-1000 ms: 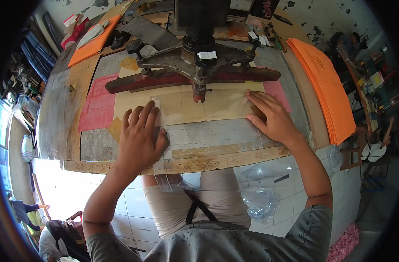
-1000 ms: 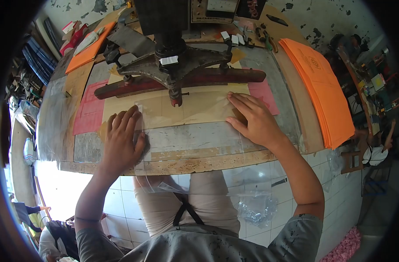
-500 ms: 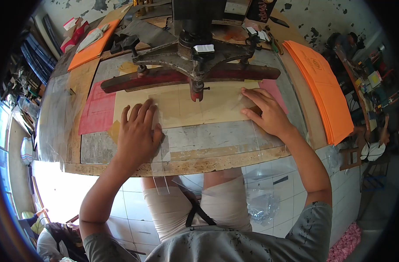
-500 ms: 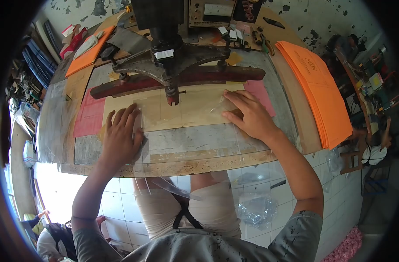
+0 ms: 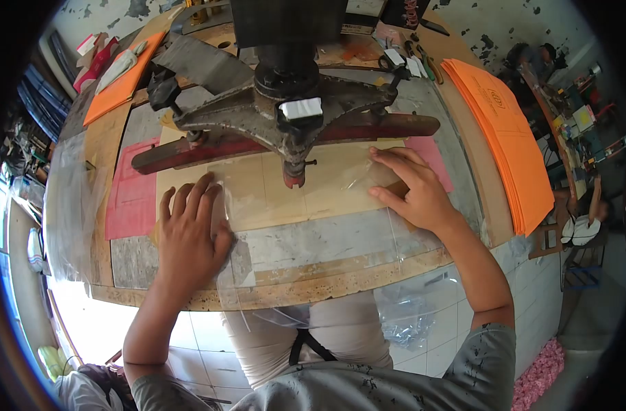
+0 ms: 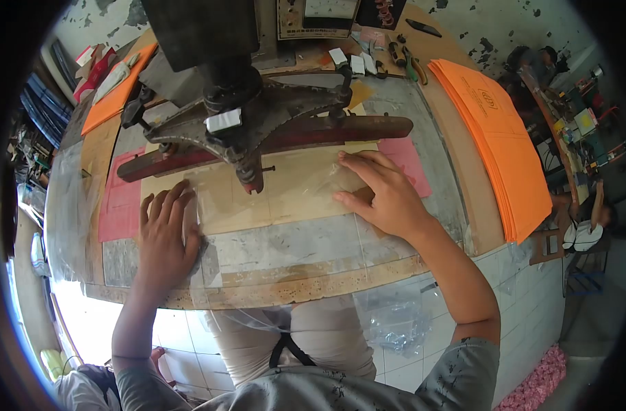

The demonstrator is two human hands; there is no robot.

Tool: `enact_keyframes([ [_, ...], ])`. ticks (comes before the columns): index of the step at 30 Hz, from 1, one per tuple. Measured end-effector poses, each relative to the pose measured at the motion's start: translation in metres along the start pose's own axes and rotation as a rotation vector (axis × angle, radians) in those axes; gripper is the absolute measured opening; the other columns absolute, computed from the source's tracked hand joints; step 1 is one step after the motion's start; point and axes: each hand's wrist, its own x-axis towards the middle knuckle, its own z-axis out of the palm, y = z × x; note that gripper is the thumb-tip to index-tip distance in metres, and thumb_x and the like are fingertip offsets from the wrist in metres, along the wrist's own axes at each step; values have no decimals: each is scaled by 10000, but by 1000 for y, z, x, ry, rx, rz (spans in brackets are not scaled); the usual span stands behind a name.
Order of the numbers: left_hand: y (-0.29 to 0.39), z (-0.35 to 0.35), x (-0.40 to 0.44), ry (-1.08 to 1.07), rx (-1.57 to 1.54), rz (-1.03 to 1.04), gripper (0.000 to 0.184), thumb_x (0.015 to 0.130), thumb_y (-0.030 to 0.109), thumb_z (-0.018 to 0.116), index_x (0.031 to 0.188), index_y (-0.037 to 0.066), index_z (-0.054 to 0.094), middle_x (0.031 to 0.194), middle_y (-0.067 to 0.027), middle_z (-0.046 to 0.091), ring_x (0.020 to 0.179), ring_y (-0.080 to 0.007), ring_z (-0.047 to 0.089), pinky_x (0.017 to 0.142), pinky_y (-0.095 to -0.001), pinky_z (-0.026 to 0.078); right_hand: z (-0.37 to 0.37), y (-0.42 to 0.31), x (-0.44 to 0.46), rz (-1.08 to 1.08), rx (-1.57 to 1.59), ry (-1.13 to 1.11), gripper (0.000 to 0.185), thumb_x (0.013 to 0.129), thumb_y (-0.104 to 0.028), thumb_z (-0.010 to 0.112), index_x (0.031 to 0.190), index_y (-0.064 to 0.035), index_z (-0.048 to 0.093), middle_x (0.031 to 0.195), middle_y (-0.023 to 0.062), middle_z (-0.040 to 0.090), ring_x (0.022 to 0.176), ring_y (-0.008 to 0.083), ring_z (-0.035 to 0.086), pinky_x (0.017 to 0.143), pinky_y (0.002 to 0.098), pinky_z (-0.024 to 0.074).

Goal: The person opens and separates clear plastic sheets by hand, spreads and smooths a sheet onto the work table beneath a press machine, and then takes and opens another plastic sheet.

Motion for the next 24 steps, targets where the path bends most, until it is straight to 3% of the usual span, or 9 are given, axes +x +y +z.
enact_keyframes([
  [11,-2,-3,6,-23,-19,-15,556,815,185,589,1336,-9,564,1470,-190,553,1334,-383,514,1194,-568,296,-2,-2,8,42,7,-13,548,838,-275,852,1268,9,667,1316,109,708,1224,314,621,1021,431,531],
  [18,-5,-4,4,-43,-66,-34,627,813,200,607,1408,15,536,1492,-180,538,1398,-368,474,1221,-536,261,-4,-5,11,40,5,-15,558,801,-187,862,1291,0,671,1314,141,703,1206,341,634,1041,434,522],
  [24,-10,-1,2,-19,-94,-24,591,838,217,609,1390,16,542,1499,-170,526,1385,-361,486,1197,-547,294,-3,-11,14,47,22,-20,559,788,-128,848,1299,5,665,1312,150,703,1206,345,637,1039,436,525],
])
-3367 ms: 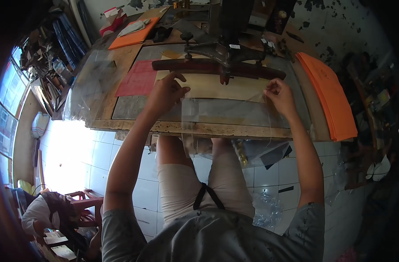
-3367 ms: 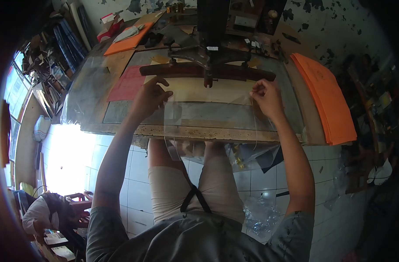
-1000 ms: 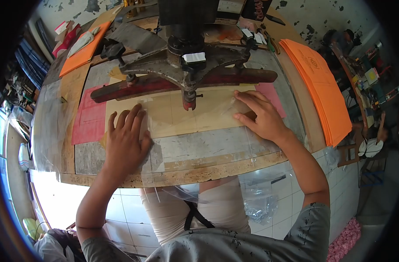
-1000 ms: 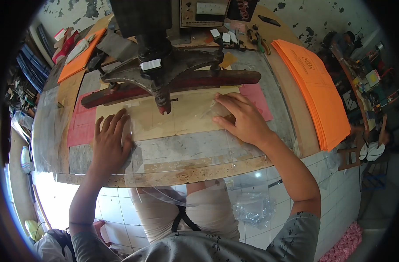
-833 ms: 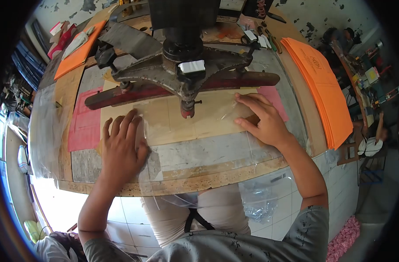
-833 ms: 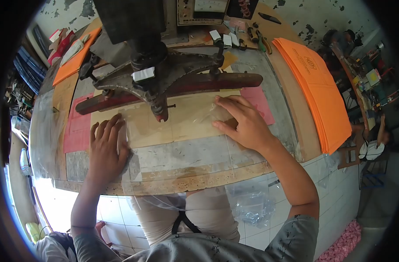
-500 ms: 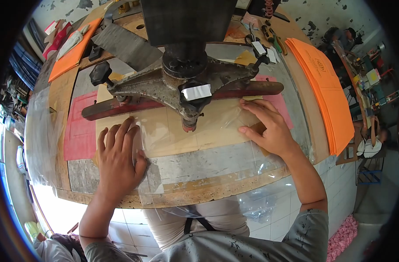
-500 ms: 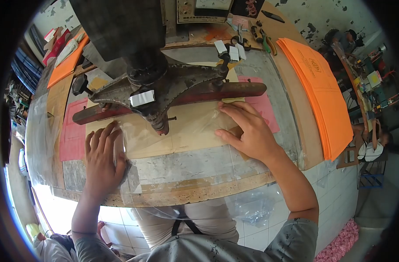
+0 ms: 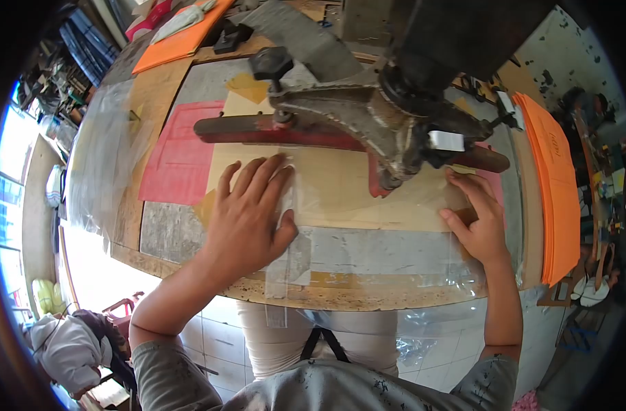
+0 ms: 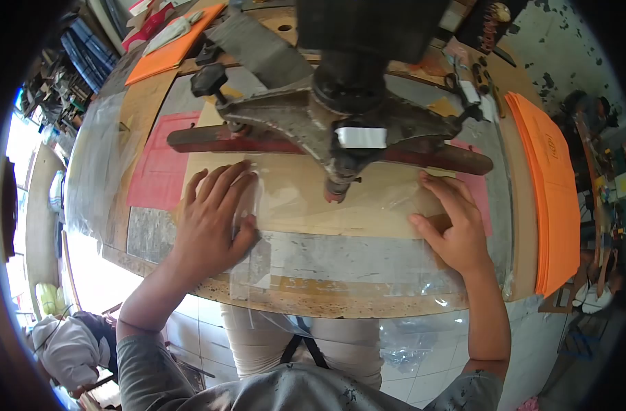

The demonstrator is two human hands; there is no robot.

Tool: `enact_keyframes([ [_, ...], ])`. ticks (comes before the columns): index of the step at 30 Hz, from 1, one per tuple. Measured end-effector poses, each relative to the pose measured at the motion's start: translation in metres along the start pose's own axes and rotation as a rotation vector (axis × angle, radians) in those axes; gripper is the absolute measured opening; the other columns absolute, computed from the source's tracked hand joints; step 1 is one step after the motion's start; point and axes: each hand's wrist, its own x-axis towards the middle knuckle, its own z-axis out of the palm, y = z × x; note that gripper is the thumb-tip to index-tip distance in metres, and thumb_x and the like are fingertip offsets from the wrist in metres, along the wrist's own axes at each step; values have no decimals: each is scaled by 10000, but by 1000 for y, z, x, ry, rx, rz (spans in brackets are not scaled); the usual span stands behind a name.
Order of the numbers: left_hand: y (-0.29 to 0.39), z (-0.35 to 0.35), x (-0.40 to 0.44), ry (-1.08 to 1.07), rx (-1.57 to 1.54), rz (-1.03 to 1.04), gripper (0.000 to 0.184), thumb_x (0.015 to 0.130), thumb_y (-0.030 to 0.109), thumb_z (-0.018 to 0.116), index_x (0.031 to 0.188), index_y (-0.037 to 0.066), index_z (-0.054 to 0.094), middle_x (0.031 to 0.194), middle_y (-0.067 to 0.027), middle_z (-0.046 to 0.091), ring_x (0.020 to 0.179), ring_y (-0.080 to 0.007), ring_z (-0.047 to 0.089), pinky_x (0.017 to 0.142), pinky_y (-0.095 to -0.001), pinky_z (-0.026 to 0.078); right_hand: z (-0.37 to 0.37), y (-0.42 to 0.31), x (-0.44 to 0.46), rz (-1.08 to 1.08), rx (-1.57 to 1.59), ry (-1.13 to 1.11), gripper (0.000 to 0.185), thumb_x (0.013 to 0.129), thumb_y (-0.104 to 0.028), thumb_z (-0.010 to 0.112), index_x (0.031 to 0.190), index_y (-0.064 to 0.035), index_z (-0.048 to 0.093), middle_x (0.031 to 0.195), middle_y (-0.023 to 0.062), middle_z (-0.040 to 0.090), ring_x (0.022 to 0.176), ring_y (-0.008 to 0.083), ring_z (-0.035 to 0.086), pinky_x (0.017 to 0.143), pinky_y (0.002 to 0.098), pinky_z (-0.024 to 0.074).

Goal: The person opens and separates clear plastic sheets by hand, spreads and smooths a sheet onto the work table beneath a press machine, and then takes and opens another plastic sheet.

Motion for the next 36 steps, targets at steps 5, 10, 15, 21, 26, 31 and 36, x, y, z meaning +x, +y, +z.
enact_keyframes([
  [5,-2,2,-4,-7,-9,-10,605,840,240,618,1394,10,541,1500,-169,519,1389,-360,480,1193,-553,305,4,3,-3,-5,-26,-13,564,787,-114,839,1310,3,662,1334,148,699,1217,341,637,1045,435,523],
  [10,-4,4,-3,-5,-5,-3,617,843,248,615,1396,-15,537,1500,-200,509,1392,-362,477,1194,-557,310,2,1,0,14,-6,-16,560,788,-95,826,1313,4,660,1335,148,701,1232,345,633,1058,439,518],
  [15,-3,3,-2,-24,-27,-12,619,839,240,613,1392,-31,540,1505,-209,502,1394,-375,471,1196,-554,314,0,-1,2,35,1,-27,561,786,-105,829,1308,10,660,1331,158,701,1234,351,632,1056,445,521],
  [21,-1,2,-2,-34,-9,-11,616,861,263,612,1387,-52,555,1501,-225,499,1386,-373,470,1199,-556,320,0,0,1,46,8,-15,554,788,-111,833,1298,21,662,1321,166,705,1231,352,634,1051,445,523],
  [26,-1,4,-3,-22,-16,-17,631,832,227,624,1399,-34,533,1508,-209,495,1394,-387,465,1195,-557,314,0,0,1,37,11,-17,551,789,-115,835,1292,28,662,1318,168,705,1225,353,637,1051,444,523],
  [31,2,4,-2,-23,-17,-28,631,835,230,627,1400,-33,531,1508,-212,494,1389,-392,468,1193,-563,314,-1,1,0,45,5,-24,555,784,-113,837,1291,30,661,1328,167,703,1219,354,637,1044,443,526],
  [36,2,3,-1,-23,-16,-34,631,831,230,631,1401,-24,532,1510,-207,498,1376,-393,481,1190,-560,316,-1,1,1,28,5,-21,564,780,-109,840,1297,25,660,1336,161,703,1208,348,636,1035,440,529],
])
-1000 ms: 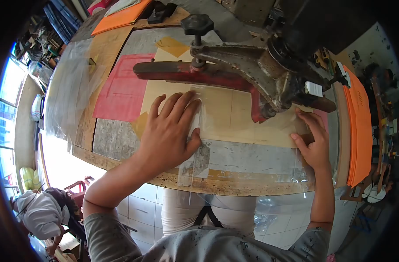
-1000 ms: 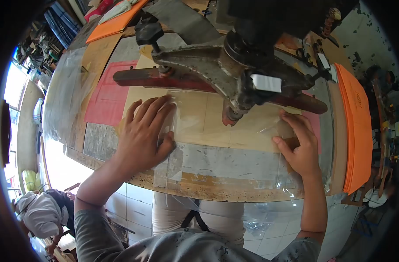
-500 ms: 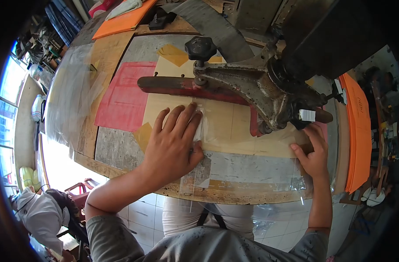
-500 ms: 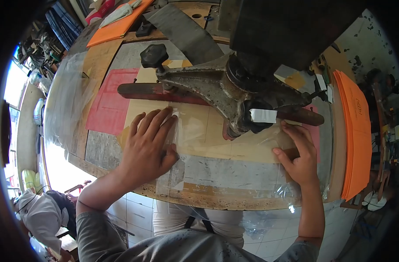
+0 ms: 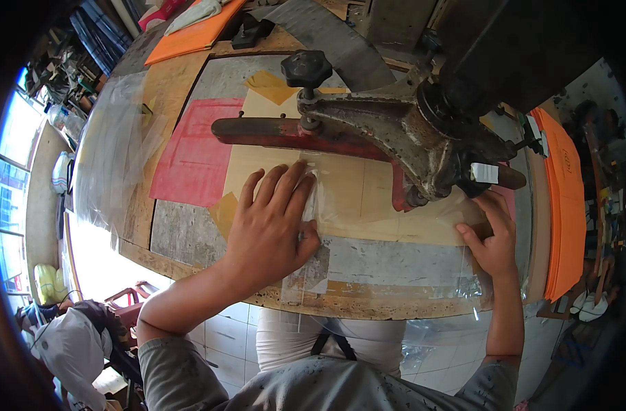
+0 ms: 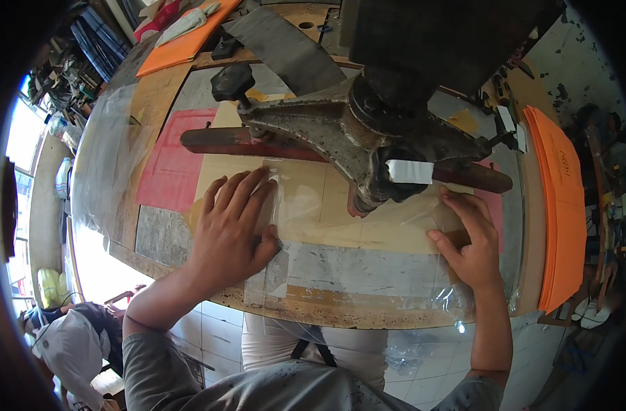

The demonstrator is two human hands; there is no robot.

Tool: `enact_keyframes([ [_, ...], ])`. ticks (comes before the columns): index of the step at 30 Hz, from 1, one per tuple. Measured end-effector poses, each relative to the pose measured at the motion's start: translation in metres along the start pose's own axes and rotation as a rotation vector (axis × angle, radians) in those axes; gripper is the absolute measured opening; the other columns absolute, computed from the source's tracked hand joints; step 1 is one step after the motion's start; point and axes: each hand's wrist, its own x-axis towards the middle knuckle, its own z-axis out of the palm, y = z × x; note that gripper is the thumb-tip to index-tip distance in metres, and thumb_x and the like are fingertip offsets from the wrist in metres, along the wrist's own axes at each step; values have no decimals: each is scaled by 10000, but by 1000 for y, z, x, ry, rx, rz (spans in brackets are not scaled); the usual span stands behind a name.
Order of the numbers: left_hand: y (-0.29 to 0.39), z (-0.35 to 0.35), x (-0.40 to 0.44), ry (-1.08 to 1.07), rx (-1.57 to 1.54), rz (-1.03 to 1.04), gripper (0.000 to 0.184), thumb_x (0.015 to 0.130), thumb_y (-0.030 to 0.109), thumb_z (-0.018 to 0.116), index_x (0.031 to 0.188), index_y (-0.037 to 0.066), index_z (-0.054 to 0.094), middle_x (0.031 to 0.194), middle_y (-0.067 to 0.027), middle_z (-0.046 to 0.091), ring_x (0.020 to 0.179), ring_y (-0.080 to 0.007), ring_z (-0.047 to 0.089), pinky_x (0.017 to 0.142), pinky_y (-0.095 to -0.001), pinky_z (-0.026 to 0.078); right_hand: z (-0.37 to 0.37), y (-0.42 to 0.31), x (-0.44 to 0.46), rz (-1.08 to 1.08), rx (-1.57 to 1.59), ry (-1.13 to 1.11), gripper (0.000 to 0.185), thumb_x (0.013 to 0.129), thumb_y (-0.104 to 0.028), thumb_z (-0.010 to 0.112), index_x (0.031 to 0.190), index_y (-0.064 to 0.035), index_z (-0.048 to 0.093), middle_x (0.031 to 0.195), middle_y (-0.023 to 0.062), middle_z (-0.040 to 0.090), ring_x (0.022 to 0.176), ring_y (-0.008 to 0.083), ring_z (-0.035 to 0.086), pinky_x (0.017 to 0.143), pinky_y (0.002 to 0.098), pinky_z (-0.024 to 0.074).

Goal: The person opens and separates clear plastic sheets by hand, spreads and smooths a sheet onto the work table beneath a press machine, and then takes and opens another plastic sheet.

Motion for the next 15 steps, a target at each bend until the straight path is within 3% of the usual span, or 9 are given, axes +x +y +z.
enact_keyframes([
  [10,1,-2,2,-2,27,21,622,841,263,633,1375,-49,554,1485,-207,512,1357,-372,490,1185,-556,319,0,2,1,3,19,-2,575,781,-137,855,1298,24,662,1317,161,710,1196,348,635,1027,443,530],
  [15,3,-3,3,-15,-19,-6,633,821,200,631,1410,-8,529,1534,-207,490,1419,-400,453,1210,-557,292,-3,3,0,-16,14,10,579,781,-149,868,1300,13,668,1319,146,710,1203,340,634,1025,430,528],
])
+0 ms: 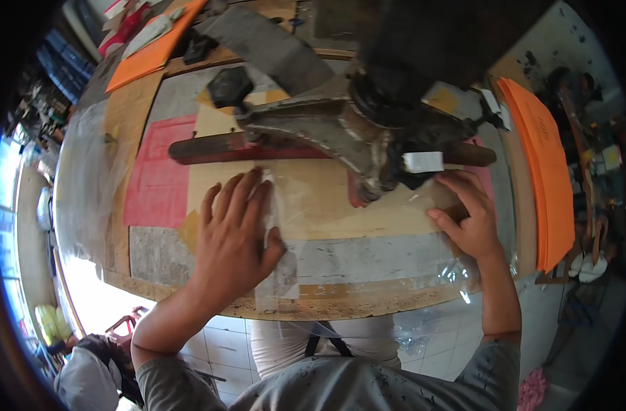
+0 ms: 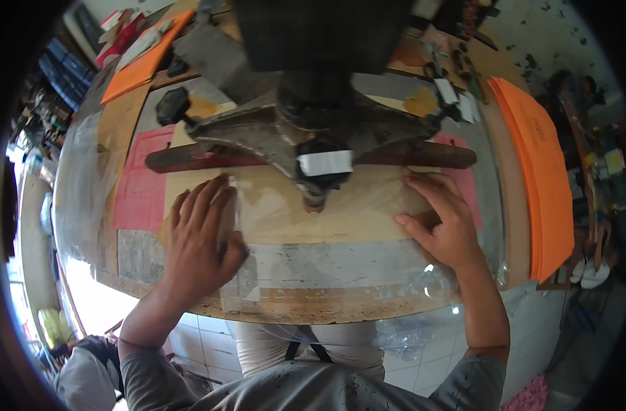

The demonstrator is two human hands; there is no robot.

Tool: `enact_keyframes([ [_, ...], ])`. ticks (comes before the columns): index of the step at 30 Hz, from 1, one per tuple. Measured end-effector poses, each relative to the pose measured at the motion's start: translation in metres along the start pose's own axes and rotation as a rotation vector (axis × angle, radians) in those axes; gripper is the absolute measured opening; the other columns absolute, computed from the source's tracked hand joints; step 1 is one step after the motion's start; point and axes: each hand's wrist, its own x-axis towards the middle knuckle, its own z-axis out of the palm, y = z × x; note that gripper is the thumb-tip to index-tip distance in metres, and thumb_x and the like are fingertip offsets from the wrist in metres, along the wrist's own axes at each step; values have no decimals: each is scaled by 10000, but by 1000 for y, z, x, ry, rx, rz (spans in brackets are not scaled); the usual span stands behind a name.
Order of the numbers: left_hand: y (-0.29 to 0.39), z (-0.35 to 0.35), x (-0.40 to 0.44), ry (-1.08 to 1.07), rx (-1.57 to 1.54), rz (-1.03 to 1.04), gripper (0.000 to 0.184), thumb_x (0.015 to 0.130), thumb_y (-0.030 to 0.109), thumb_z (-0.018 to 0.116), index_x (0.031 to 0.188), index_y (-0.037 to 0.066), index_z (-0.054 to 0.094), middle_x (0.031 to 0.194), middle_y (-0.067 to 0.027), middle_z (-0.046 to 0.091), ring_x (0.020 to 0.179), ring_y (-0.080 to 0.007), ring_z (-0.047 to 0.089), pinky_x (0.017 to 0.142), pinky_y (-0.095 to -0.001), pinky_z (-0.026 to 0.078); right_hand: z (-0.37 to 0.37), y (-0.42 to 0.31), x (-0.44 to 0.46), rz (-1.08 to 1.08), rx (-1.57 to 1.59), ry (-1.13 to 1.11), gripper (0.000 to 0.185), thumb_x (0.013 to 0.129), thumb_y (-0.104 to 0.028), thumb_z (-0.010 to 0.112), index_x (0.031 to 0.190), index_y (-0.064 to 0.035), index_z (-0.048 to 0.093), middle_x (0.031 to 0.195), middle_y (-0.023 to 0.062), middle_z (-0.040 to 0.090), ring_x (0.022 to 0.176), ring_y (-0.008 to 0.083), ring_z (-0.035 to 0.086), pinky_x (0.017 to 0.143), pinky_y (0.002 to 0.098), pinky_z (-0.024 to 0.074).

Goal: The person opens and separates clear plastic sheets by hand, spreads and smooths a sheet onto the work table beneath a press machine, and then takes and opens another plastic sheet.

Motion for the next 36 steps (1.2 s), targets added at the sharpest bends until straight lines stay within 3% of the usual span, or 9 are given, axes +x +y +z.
enact_keyframes([
  [9,3,1,0,-9,18,13,666,804,150,599,1445,-7,505,1578,-193,471,1436,-392,455,1224,-556,279,1,6,-3,2,24,8,557,787,-198,886,1270,-3,691,1319,97,721,1198,295,638,1026,406,536],
  [24,4,1,0,26,41,27,628,819,149,594,1428,8,525,1554,-180,505,1418,-377,481,1217,-553,290,2,7,-6,4,30,19,537,819,-242,870,1268,-6,695,1316,91,720,1198,288,634,1023,410,532],
  [36,-4,-1,2,143,18,115,536,815,251,680,1294,19,619,1411,-170,621,1270,-339,589,1129,-522,375,-1,11,-9,-54,39,33,513,859,-267,837,1278,-6,699,1267,147,720,1181,307,656,1002,407,545],
])
